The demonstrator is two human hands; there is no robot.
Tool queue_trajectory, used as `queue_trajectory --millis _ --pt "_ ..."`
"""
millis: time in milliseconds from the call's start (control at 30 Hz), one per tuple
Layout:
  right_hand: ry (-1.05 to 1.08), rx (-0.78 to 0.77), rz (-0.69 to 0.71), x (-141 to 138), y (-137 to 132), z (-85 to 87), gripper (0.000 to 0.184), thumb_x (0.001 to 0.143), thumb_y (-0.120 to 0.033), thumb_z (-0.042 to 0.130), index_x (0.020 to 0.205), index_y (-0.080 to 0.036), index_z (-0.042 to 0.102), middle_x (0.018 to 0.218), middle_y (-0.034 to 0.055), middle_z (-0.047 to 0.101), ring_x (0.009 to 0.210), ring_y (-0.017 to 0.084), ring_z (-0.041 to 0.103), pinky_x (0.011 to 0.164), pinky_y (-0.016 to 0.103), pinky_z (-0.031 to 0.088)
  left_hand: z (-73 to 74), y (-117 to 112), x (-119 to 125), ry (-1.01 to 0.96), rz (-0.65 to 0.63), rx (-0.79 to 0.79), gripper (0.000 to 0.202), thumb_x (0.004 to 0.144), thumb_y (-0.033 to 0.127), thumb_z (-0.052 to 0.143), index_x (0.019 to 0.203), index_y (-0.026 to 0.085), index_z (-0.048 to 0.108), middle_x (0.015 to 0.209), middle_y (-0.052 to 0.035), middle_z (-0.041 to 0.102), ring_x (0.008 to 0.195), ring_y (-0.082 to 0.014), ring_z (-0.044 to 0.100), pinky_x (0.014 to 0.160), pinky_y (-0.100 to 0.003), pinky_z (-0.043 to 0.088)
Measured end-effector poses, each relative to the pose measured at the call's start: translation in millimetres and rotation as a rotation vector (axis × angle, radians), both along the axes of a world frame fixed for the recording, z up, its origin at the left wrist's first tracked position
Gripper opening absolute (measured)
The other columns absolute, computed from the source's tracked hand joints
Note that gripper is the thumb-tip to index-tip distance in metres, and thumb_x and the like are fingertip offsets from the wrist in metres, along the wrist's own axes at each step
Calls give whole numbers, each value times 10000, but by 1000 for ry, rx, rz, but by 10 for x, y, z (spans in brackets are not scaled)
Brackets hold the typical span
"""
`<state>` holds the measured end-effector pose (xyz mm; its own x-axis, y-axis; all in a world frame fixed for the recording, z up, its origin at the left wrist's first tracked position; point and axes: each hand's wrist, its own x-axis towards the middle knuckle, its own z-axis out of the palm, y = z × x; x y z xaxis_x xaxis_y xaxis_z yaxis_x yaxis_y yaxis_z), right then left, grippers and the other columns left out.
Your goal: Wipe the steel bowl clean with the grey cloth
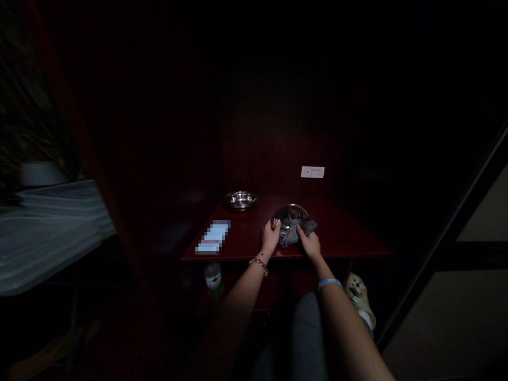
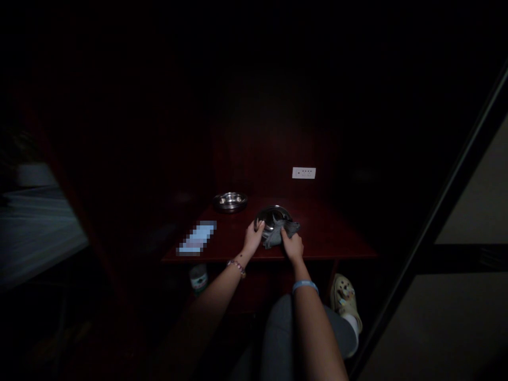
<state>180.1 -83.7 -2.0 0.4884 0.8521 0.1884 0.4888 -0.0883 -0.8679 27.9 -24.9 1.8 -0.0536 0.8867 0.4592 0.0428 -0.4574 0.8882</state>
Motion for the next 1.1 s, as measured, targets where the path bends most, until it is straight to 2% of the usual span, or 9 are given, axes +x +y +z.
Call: queue_trajectory --millis 133,267,400,633,800,933,1100 --pt "-5 -4 3 -3 -4 7 599 888 -629 508 1191 -154 711 1162 163 717 1186 290 637 991 353 477 -20 25 5 -35 -3 2 215 875 345 600 940 166 702 925 -93 749 866 -199 692 842 -298 502" --pt "-4 5 2 -5 -17 15 580 893 -607 512 1163 -139 723 1140 172 723 1169 293 646 981 344 480 -31 49 21 -65 -65 16 243 903 345 560 977 157 695 1010 -108 746 919 -193 687 858 -288 498" --pt "7 12 -11 -7 -25 21 560 898 -587 514 1119 -123 737 1084 179 739 1120 293 671 942 329 495 -35 51 28 -68 -98 6 240 912 332 538 960 150 688 1006 -102 742 925 -189 683 853 -289 501" --pt "14 20 -19 -18 -54 43 565 909 -594 491 1106 -127 741 1066 173 744 1088 297 684 897 322 509 -83 77 26 -27 -82 -27 159 853 248 611 955 143 674 937 -91 736 846 -184 682 814 -299 518" --pt "26 31 -21 -25 -77 48 552 902 -592 502 1062 -129 755 1025 160 753 1042 287 701 855 296 520 -95 88 33 -64 -133 -30 263 777 175 700 1035 139 664 1013 -110 738 902 -194 690 857 -317 528" --pt "17 26 -18 -11 -47 24 559 904 -590 492 1071 -123 752 1029 161 752 1042 287 702 856 299 519 -84 68 33 -86 -155 -35 284 775 170 709 1052 136 660 1044 -119 739 941 -199 696 893 -327 527" --pt "3 26 -17 13 -8 -5 571 901 -595 497 1076 -113 750 1043 178 747 1044 287 702 874 307 516 -83 62 26 -77 -124 -16 315 774 114 680 1086 135 648 1075 -124 734 966 -202 696 928 -342 520"
